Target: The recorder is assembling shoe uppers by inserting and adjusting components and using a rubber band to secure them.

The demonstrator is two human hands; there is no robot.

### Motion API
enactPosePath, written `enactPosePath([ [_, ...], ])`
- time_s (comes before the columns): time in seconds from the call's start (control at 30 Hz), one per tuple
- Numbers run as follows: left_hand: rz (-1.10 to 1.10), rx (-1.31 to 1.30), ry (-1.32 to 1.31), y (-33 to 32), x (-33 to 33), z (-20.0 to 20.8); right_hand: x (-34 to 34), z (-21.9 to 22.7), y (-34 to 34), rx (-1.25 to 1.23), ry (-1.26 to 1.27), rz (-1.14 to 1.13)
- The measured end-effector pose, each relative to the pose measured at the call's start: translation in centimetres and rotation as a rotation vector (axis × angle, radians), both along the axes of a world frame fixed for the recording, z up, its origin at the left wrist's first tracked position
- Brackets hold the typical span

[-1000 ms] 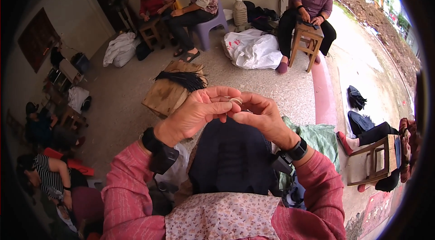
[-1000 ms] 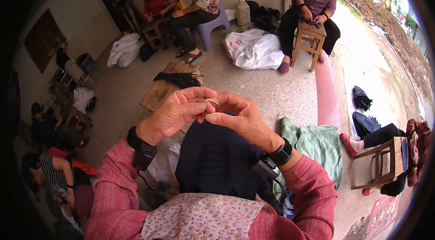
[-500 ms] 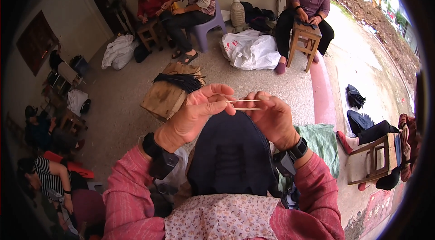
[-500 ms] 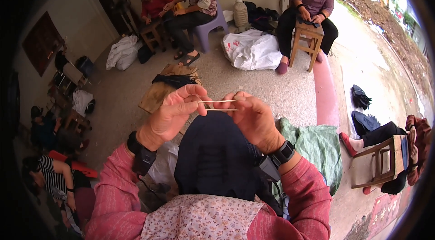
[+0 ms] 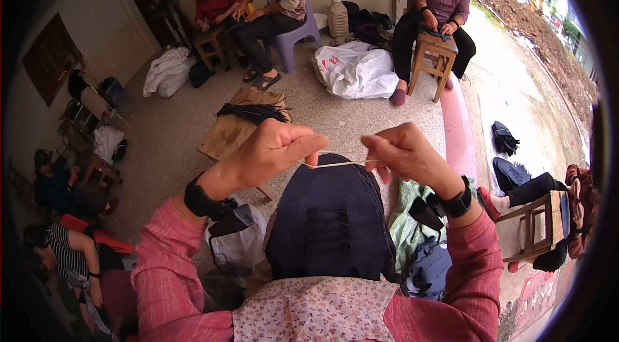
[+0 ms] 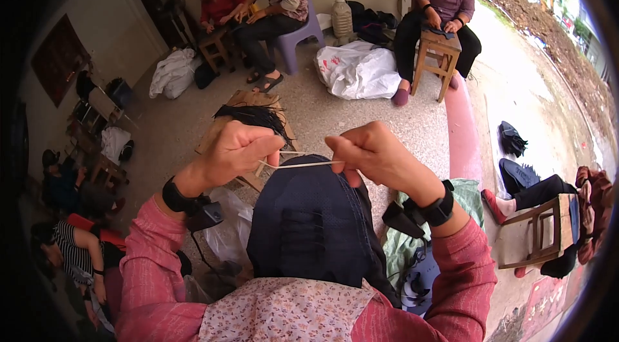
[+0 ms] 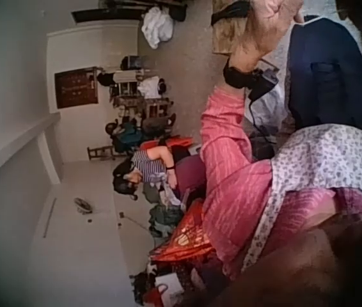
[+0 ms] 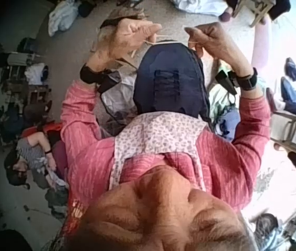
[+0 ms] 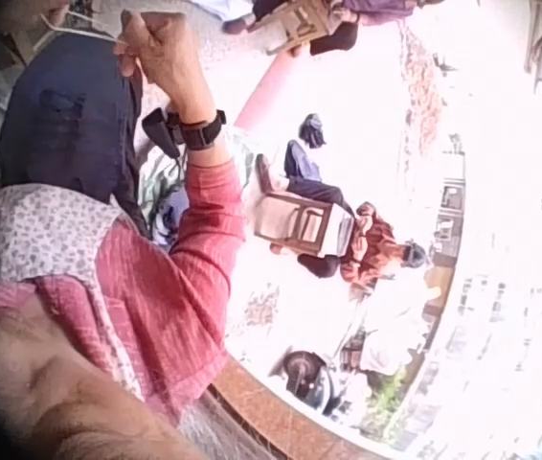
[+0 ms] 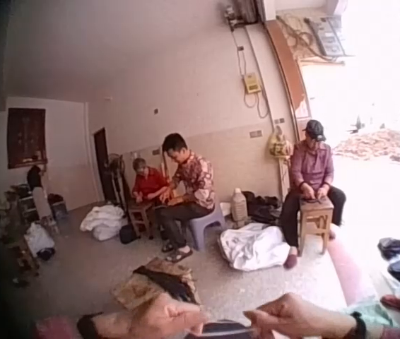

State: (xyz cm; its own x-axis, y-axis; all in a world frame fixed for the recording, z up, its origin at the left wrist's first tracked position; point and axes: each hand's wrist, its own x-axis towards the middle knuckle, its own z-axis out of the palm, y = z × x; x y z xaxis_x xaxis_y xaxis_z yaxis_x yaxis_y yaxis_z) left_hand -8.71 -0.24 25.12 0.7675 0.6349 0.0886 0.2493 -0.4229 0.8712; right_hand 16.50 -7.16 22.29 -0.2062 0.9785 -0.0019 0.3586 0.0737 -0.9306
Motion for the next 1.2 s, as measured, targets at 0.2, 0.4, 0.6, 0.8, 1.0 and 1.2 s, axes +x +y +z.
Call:
enactPosePath([
  [0.2,-0.009,0.674,0.385,4.2,2.1,-4.1,0.1,-3.6,4.9,0.316,-0.426,0.072],
  [0.4,-0.181,0.421,0.910,6.3,2.5,-3.2,0.2,-4.4,7.1,0.030,-0.552,0.354],
  [0.6,-0.311,0.142,0.936,8.7,2.0,-9.3,0.2,-9.5,9.5,-0.264,-0.456,0.486],
  [0.8,-0.385,-0.286,0.819,8.4,2.2,-10.8,0.8,-12.3,10.2,-0.300,-0.301,0.592],
  [1.0,-0.327,-0.403,0.631,9.1,1.4,-14.3,0.1,-12.3,11.0,-0.314,-0.421,0.634],
  [1.2,-0.204,-0.724,0.424,8.8,1.0,-14.1,0.1,-12.5,11.6,-0.390,-0.407,0.685],
])
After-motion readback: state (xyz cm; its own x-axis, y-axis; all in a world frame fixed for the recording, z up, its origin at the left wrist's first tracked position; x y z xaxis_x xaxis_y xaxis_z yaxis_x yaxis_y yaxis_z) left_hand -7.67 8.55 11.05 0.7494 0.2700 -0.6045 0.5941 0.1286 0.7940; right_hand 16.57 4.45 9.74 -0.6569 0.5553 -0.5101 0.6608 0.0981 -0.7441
